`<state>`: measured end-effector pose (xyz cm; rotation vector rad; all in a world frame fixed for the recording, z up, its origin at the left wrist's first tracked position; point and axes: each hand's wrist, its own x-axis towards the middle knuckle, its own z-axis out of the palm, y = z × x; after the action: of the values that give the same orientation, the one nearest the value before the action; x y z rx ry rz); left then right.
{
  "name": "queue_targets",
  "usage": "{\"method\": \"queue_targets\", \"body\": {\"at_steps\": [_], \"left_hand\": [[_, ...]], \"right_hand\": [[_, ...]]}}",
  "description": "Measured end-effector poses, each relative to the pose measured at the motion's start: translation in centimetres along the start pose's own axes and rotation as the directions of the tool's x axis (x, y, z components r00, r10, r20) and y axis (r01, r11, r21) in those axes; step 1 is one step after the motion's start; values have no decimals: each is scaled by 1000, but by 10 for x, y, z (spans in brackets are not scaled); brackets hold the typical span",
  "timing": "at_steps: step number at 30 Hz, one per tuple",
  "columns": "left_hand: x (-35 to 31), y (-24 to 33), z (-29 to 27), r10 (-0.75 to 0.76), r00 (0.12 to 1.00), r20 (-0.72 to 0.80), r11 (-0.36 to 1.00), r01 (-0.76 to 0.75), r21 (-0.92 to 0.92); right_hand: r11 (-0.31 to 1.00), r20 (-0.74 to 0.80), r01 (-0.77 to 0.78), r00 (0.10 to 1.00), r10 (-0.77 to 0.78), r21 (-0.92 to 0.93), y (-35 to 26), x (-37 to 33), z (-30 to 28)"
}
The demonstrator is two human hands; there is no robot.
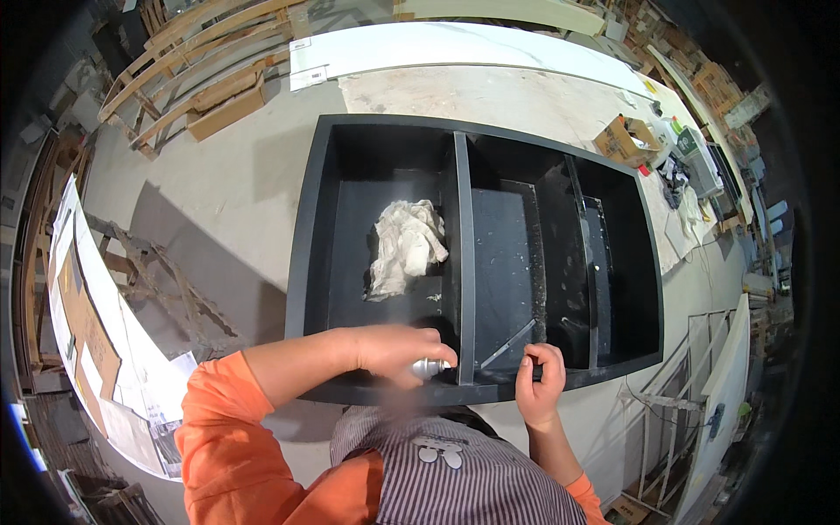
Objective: The person retrieves a spray can from a red bag, walks to a workbench, and sprays the interior of a black cabinet with a cloth in hand. The person wipes the sprayed surface and continues to apply spray to different sections of the cabinet interior.
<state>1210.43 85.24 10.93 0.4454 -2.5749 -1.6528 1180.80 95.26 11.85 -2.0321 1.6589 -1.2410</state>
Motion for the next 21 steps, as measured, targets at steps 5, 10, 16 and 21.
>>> {"method": "queue_targets", "body": {"at_steps": [5,10,16,21], "left_hand": [[-10,17,-21,-65,990,-124,997,70,42],[-15,62,-55,70,767,-638,982,61,181],[26,128,-59,154,566,-810,977,38,212],[90,148,-39,149,523,-839,974,69,215]], "right_hand": [[999,9,-38,999,38,14,1,0,-1],[945,4,-175,983,182,276,-10,6,-1],[879,297,-182,954,48,441,-55,50,-11],[929,279,-152,959,56,338,-56,84,-15]]}}
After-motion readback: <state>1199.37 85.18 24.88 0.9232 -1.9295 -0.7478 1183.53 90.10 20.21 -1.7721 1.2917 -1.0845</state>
